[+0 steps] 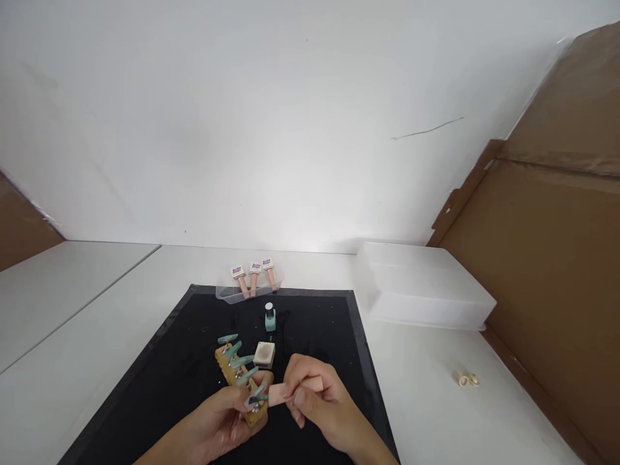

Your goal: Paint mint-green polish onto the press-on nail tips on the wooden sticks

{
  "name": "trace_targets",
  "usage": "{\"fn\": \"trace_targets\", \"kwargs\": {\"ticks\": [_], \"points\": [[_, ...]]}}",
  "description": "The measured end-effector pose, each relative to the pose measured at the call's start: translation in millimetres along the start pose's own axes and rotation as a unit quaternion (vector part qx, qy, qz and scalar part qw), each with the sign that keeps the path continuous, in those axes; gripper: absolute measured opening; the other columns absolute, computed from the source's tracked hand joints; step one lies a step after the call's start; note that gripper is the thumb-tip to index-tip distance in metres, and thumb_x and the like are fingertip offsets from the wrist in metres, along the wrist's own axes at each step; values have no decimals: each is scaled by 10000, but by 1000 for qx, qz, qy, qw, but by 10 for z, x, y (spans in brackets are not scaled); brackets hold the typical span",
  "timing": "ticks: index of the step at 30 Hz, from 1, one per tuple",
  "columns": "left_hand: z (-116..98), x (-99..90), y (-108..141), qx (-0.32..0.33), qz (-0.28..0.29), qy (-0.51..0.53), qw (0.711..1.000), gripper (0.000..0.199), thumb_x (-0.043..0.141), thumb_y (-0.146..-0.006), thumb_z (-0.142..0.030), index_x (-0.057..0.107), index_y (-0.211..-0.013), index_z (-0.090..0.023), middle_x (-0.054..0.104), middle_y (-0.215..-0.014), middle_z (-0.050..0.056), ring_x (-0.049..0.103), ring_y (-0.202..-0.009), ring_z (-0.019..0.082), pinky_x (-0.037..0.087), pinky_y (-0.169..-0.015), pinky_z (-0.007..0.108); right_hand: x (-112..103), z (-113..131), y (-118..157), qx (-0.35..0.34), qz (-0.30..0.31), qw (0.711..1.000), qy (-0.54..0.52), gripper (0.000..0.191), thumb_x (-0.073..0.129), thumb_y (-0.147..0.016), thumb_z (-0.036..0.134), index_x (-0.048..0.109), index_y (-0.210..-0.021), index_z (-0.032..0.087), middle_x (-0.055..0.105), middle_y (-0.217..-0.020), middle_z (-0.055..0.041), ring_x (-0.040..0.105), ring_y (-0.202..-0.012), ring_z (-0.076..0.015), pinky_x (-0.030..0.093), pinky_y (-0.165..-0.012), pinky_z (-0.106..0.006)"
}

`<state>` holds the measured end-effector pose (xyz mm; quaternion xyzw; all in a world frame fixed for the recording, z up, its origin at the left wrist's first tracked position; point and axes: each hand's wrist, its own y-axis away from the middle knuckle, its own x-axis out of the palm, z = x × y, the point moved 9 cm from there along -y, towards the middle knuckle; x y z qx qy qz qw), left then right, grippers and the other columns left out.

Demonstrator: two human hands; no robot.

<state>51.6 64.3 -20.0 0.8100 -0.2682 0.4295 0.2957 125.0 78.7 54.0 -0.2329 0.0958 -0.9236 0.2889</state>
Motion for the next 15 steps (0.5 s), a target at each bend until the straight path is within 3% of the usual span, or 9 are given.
{"fn": "trace_targets", "kwargs": {"ticks": [4,11,15], "points": [[16,-23,-1,-10,-8,8,1000,159,560,-508,-24,527,-614,-139,428,-514,-50,353,-403,19,227,-414,128,25,-3,24,17,10,999,35,243,604,-833,442,648,-951,234,466,-760,16,412,-483,-47,334,-452,-188],[14,33,-10,-7,33,-17,999,141,545,-540,-49,537,-643,-146,421,-468,-60,310,-333,14,161,-367,143,25,71,19,23,5,992,121,183,567,-870,381,636,-889,212,456,-759,11,406,-531,-74,324,-493,-214],[2,21,-22,-4,24,-20,1000,137,551,-522,-54,525,-622,-144,418,-478,-57,317,-342,13,164,-361,140,24,166,16,-4,-8,981,194,148,548,-884,332,624,-854,209,469,-735,10,426,-589,-106,335,-550,-238]]}}
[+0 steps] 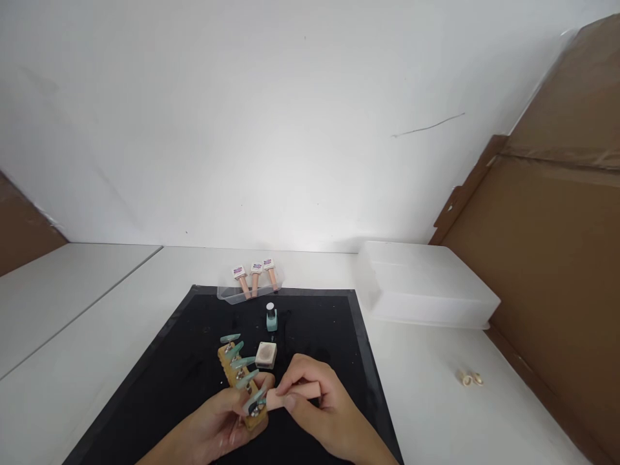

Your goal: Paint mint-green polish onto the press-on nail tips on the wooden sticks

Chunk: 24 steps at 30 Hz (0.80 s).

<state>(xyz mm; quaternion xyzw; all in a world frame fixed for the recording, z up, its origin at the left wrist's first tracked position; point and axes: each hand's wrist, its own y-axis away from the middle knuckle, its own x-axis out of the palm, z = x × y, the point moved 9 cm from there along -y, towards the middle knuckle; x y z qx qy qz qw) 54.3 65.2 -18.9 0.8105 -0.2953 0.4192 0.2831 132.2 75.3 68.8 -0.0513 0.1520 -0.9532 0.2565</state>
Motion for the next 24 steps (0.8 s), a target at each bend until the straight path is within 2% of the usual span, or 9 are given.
{"fn": "trace_targets", "kwargs": {"ticks": [4,9,14,18,22,24], "points": [[9,-39,-10,-2,0,-11,1000,139,568,-516,-75,533,-629,-148,419,-469,-59,320,-327,17,159,-338,146,-19,81,-15,-25,-12,998,52,137,543,-881,299,618,-823,199,489,-710,5,456,-622,-130,341,-585,-256],[-30,-25,-9,14,12,-19,1000,135,591,-523,-88,538,-630,-151,438,-476,-59,312,-292,11,122,-308,152,-71,60,-34,-20,-40,996,80,145,550,-869,286,625,-787,193,498,-693,-2,459,-606,-139,341,-562,-260],[-58,7,21,14,24,-18,999,131,586,-522,-67,539,-619,-140,456,-532,-51,334,-296,3,131,-302,151,-206,-55,-1,-3,-99,994,40,182,549,-871,335,608,-767,198,457,-687,14,405,-530,-112,301,-501,-246],[-82,2,21,18,24,-20,999,141,589,-525,-83,537,-641,-144,451,-511,-51,342,-307,13,134,-306,148,-122,-16,19,-29,-57,998,-2,197,554,-868,372,622,-792,203,463,-685,7,420,-569,-123,312,-528,-252],[-61,-17,7,15,18,-35,999,127,588,-521,-94,523,-616,-148,448,-495,-51,323,-290,14,123,-285,149,18,71,5,-41,2,999,0,151,571,-863,340,644,-840,210,496,-702,-7,451,-617,-141,332,-569,-267],[-42,-22,8,12,19,-44,999,123,584,-527,-97,533,-627,-147,426,-458,-59,308,-278,16,131,-278,145,34,92,-12,-41,6,999,14,138,567,-866,321,648,-843,211,510,-708,-12,460,-624,-145,338,-578,-272]]}}
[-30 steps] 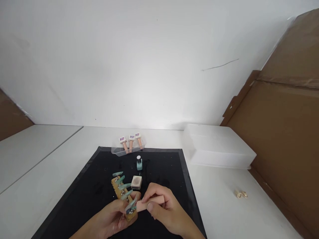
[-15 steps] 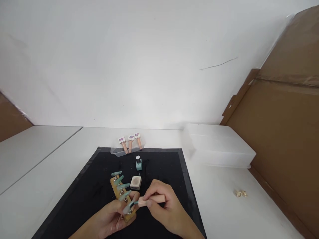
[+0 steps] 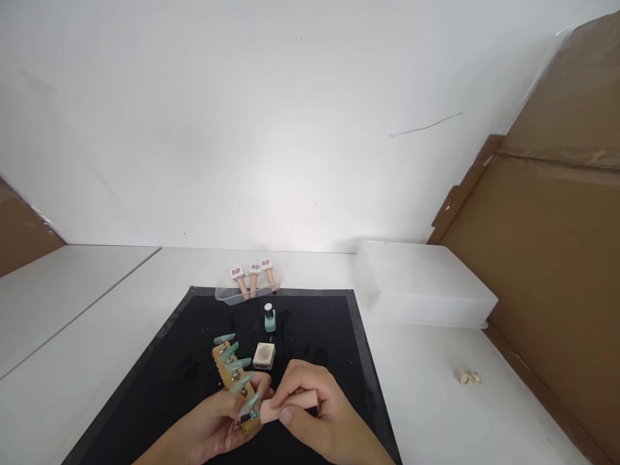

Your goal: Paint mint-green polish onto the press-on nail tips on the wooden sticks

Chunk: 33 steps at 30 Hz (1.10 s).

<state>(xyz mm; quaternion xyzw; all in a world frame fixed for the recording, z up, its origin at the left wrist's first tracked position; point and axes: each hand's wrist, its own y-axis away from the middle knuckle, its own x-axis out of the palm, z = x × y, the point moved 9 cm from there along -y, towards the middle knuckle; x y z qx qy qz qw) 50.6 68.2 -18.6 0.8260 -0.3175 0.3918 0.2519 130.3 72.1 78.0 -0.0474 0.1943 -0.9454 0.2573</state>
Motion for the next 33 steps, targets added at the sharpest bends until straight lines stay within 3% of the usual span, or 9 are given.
{"fn": "trace_targets", "kwargs": {"ticks": [7,12,15,21,28,33], "points": [[33,-4,26,-16,-6,-14,1000,166,592,-497,-68,516,-615,-155,439,-460,-60,335,-261,23,143,-250,142,-127,-75,-17,32,-58,996,52,181,563,-858,326,636,-761,192,490,-668,-1,435,-577,-135,323,-537,-260],[24,-5,38,-14,1,-12,1000,180,596,-507,-53,516,-630,-157,475,-544,-52,361,-274,18,156,-256,145,-232,-215,38,49,-96,994,15,233,553,-861,379,618,-740,190,463,-675,9,391,-508,-107,289,-488,-248],[0,19,37,-8,9,-25,1000,146,610,-540,-70,525,-622,-155,458,-489,-55,346,-269,25,160,-258,144,-205,-211,52,33,-81,995,-39,238,564,-853,397,629,-758,188,443,-648,19,375,-476,-95,271,-470,-245],[-34,102,31,-8,17,-42,999,110,630,-574,-113,565,-652,-155,455,-398,-56,331,-255,42,179,-234,139,-27,-14,-11,2,-10,1000,-11,187,591,-841,360,678,-800,200,508,-666,-12,461,-594,-143,332,-551,-268],[-11,79,50,-16,-10,-53,998,160,667,-536,-126,526,-607,-154,478,-490,-53,350,-252,24,174,-228,143,-174,-152,-12,53,-76,996,20,233,569,-850,378,651,-747,186,500,-655,2,404,-504,-111,305,-487,-244],[-40,87,69,-11,-9,-54,998,158,672,-548,-119,525,-593,-156,466,-492,-55,377,-262,35,194,-226,143,-241,-234,22,62,-99,993,-14,237,565,-853,391,636,-752,188,460,-653,19,387,-479,-96,278,-473,-239]]}}
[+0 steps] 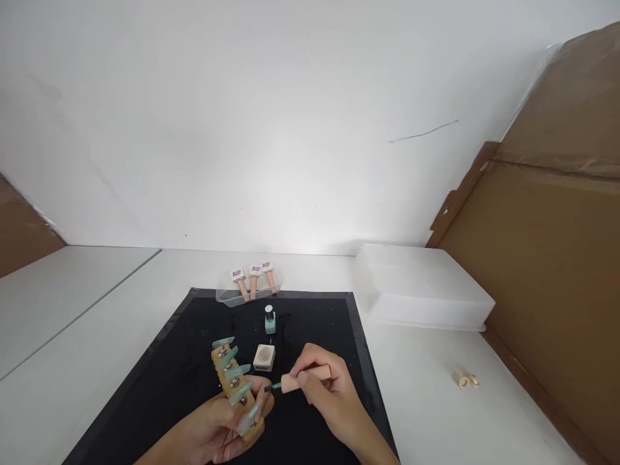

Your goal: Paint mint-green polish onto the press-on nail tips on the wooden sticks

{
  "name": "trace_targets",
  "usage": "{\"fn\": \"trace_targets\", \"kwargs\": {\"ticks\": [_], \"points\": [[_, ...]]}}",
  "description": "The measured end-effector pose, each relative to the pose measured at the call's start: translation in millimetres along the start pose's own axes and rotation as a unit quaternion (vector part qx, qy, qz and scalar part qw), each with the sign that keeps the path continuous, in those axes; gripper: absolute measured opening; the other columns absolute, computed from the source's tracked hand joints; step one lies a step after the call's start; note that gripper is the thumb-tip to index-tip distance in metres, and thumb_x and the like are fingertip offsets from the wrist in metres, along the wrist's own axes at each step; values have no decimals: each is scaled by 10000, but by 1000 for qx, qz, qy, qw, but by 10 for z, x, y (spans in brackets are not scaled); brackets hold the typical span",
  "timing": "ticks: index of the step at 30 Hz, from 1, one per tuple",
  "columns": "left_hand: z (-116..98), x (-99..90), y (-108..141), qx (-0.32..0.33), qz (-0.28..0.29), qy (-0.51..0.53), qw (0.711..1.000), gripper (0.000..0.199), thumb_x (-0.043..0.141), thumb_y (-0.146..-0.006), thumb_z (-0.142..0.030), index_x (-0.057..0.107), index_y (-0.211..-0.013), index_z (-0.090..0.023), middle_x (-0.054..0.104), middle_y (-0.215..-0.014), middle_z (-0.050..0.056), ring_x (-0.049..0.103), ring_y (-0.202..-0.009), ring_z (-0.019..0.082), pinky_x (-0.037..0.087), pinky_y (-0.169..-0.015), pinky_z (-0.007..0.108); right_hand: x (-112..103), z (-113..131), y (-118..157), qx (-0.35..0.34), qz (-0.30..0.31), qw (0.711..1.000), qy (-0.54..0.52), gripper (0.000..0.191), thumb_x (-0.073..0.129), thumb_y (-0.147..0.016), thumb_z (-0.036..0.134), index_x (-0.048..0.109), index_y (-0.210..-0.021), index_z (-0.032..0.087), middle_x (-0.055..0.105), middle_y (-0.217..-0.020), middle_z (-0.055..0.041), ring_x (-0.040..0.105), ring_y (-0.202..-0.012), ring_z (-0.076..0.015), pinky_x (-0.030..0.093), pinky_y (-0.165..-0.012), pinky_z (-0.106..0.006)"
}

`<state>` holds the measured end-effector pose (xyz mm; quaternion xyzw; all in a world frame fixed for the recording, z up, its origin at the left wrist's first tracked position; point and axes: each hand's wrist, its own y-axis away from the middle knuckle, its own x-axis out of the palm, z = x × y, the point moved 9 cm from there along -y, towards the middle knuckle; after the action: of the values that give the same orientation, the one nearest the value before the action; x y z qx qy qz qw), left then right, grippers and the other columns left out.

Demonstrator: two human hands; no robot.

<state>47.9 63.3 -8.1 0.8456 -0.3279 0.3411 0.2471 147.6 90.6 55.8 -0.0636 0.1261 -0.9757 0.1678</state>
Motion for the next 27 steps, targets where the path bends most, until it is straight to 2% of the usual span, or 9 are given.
{"fn": "trace_targets", "kwargs": {"ticks": [3,6,10,13,16,19,24,27], "points": [[-1,4,2,-2,9,4,1000,148,663,-559,-119,540,-630,-163,464,-440,-61,351,-249,37,192,-226,137,87,64,9,-18,42,998,-35,258,567,-846,422,649,-775,188,474,-662,8,387,-489,-99,280,-469,-237],[5,13,-4,0,20,-3,1000,135,644,-567,-107,548,-643,-162,448,-378,-62,340,-242,45,193,-225,130,154,133,11,-26,66,997,-17,252,580,-840,405,660,-765,179,488,-661,-3,406,-517,-110,295,-485,-242],[4,8,-7,4,15,5,1000,131,647,-545,-87,564,-626,-147,479,-437,-53,365,-249,35,219,-220,128,83,52,-8,13,18,1000,2,245,586,-840,384,648,-728,174,473,-641,13,384,-484,-97,271,-474,-238],[-3,13,2,1,9,15,1000,138,658,-528,-83,573,-620,-142,485,-474,-52,394,-256,36,230,-214,128,9,-7,-8,12,-18,999,-27,240,587,-840,380,635,-720,179,458,-640,23,374,-465,-87,265,-463,-233],[-20,44,10,-1,16,12,1000,141,659,-524,-85,574,-619,-144,491,-442,-49,402,-255,44,235,-210,122,45,-5,-1,-4,5,998,-69,248,594,-832,397,636,-728,176,453,-648,23,373,-451,-77,265,-457,-233],[-8,59,8,-7,22,1,1000,135,657,-537,-89,574,-627,-145,487,-393,-49,399,-253,49,246,-211,113,114,2,4,-1,36,997,-63,264,609,-821,409,652,-730,166,468,-645,17,371,-458,-76,252,-458,-233],[36,20,8,-17,15,-7,1000,176,694,-505,-88,570,-621,-136,518,-464,-50,417,-257,42,299,-216,121,31,-60,-11,30,-19,997,-70,259,610,-826,396,639,-706,168,452,-641,32,365,-458,-67,258,-464,-225],[40,22,15,-19,17,-19,999,174,704,-529,-118,573,-642,-138,526,-446,-44,433,-274,50,307,-227,116,56,-55,-10,21,3,995,-95,267,611,-820,407,647,-713,165,453,-646,31,367,-454,-64,263,-458,-223]]}}
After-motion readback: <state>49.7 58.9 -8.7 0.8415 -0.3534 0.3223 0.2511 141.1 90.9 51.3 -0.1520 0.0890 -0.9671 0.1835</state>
